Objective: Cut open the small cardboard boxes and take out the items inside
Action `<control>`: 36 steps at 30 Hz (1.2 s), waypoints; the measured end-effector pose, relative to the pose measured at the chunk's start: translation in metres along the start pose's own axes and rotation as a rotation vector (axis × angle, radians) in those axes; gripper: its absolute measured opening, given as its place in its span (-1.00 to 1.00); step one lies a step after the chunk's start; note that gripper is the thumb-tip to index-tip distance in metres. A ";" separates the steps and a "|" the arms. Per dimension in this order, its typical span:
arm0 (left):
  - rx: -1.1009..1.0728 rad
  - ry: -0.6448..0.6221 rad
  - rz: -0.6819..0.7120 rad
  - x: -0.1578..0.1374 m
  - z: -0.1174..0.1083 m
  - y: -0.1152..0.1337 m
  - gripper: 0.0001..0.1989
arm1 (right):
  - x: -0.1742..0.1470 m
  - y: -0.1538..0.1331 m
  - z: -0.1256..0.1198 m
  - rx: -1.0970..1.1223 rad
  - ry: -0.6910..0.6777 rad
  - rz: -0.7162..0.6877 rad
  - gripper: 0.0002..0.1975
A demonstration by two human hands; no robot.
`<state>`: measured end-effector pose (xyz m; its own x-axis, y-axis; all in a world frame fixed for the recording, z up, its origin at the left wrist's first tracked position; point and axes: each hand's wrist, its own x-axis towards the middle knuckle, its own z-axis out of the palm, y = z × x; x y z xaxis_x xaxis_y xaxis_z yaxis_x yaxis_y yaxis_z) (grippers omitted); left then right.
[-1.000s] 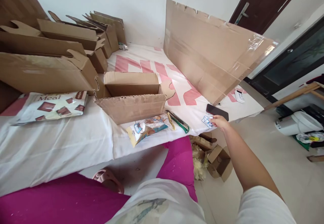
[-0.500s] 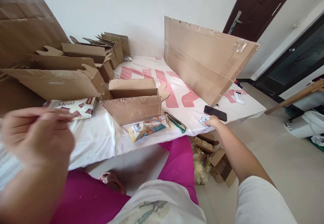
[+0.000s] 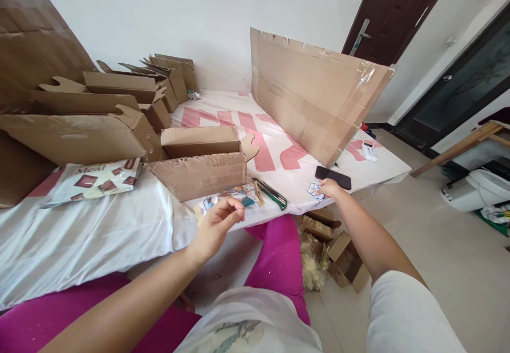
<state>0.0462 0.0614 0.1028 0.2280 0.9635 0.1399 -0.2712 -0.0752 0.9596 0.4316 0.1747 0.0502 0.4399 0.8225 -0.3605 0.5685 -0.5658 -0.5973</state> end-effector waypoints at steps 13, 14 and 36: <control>-0.090 -0.104 -0.209 0.006 0.045 -0.045 -0.74 | 0.006 -0.012 0.003 0.107 -0.048 -0.089 -0.63; -0.099 -0.109 -0.225 0.010 0.050 -0.048 -0.75 | 0.007 -0.012 0.006 0.083 -0.039 -0.093 -0.62; -0.196 0.042 -0.553 0.149 0.129 -0.081 -0.69 | -0.012 -0.050 -0.007 0.291 -0.265 -0.348 -0.65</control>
<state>0.2224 0.1783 0.0777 0.3485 0.8559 -0.3820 -0.2914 0.4863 0.8238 0.4025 0.1932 0.0890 0.0469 0.9666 -0.2521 0.4165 -0.2483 -0.8745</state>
